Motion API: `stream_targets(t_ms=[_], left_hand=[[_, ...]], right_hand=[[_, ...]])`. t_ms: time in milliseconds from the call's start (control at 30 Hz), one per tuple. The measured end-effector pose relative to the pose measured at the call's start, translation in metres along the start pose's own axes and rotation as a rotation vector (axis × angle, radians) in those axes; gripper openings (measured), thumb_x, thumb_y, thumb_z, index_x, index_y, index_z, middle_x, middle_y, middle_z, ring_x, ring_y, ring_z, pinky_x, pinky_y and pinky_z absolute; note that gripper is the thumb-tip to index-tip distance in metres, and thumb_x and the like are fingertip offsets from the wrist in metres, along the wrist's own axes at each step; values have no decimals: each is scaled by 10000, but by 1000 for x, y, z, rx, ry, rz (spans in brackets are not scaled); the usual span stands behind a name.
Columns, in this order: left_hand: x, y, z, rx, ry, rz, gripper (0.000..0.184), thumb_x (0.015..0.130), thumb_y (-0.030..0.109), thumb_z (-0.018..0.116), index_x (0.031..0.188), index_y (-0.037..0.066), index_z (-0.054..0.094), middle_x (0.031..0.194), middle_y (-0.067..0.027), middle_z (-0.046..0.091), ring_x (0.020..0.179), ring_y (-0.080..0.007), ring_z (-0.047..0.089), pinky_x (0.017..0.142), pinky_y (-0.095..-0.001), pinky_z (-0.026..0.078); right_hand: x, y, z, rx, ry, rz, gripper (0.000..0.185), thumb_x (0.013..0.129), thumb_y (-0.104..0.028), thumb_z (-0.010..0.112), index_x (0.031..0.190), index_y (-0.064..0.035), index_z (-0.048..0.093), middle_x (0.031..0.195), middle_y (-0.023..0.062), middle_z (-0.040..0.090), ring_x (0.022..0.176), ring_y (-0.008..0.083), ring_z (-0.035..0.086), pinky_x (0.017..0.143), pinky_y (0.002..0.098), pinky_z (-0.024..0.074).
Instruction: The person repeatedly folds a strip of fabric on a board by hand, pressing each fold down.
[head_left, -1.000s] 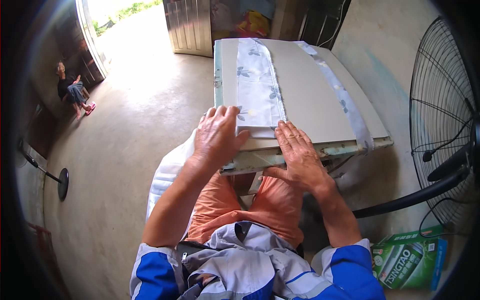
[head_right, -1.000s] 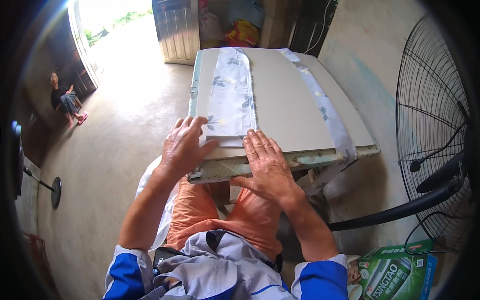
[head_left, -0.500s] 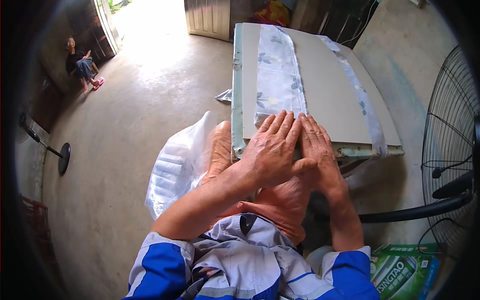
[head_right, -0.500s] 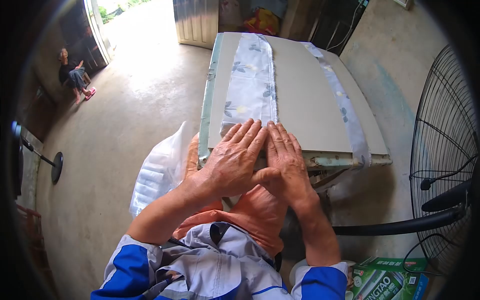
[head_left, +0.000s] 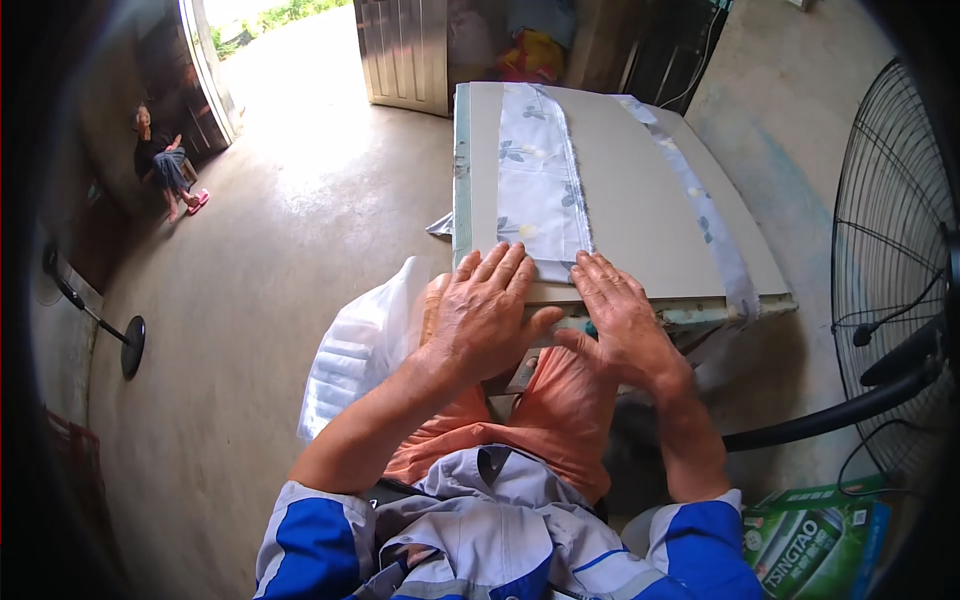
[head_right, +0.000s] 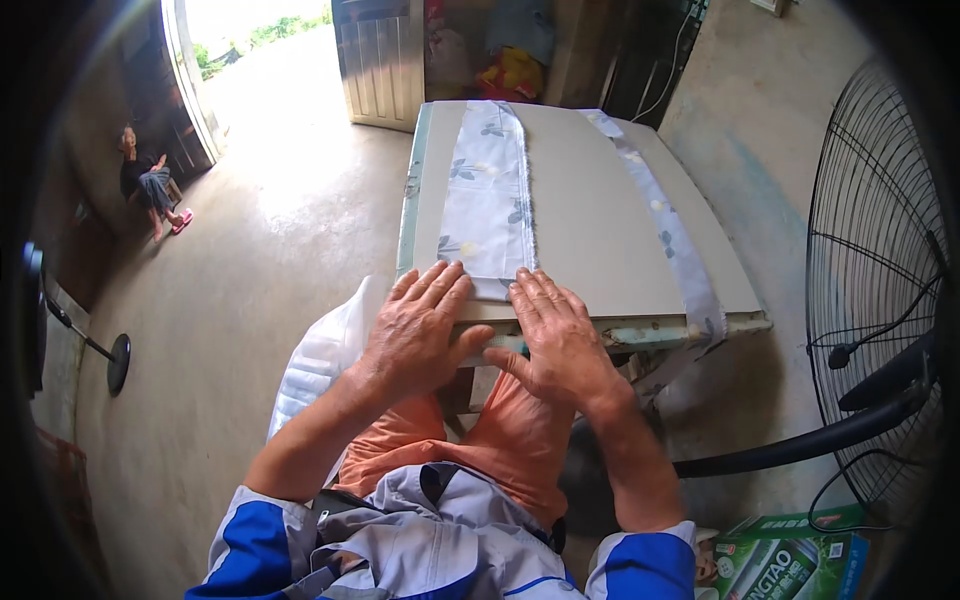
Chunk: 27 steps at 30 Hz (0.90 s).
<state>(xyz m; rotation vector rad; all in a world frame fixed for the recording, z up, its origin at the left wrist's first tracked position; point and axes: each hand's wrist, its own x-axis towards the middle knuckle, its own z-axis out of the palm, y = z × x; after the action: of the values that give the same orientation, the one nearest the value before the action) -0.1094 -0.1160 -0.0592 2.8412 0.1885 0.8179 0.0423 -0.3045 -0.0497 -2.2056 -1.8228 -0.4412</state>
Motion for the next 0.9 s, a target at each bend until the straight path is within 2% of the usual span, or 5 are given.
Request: stream_targets(t_ms=[100, 167, 233, 433, 900], left_hand=[[8, -3, -9, -53, 14, 15, 520, 994, 399, 710, 1319, -5, 671, 1453, -214, 636, 1397, -379, 566, 1187, -498, 400], [12, -6, -7, -78, 80, 49, 404, 952, 315, 763, 1207, 6, 717, 1327, -187, 675, 1276, -362, 619, 1113, -495, 449], [16, -7, -6, -72, 62, 35, 386, 946, 307, 770, 1181, 5, 723, 1292, -177, 673, 1262, -371, 615, 1106, -493, 454], [20, -13, -7, -87, 43, 44, 322, 920, 280, 798, 1104, 21, 743, 1198, -154, 669, 1182, -363, 621, 1039, -476, 500], [24, -30, -3, -108, 183, 112, 123, 937, 121, 718, 1048, 81, 755, 1031, -75, 746, 1014, -306, 700, 945, -456, 555]], right_hand=[[9, 8, -8, 111, 23, 23, 601, 1044, -447, 657, 1387, 47, 662, 1502, 245, 615, 1449, 383, 542, 1201, 509, 395], [15, 12, -12, 177, 28, 59, 455, 1033, -343, 675, 1301, 24, 714, 1437, 210, 668, 1388, 370, 592, 1156, 499, 432], [22, 13, -15, 176, 67, 60, 300, 992, -200, 704, 1217, -7, 755, 1358, 168, 716, 1317, 345, 639, 1119, 493, 456], [29, 15, -8, -9, 199, -84, 200, 989, -144, 691, 1117, -4, 754, 1278, 144, 736, 1258, 309, 665, 1110, 483, 453], [31, 17, -3, 157, 314, -41, 199, 923, -49, 757, 1118, -46, 716, 1200, 117, 750, 1170, 319, 696, 1050, 467, 484]])
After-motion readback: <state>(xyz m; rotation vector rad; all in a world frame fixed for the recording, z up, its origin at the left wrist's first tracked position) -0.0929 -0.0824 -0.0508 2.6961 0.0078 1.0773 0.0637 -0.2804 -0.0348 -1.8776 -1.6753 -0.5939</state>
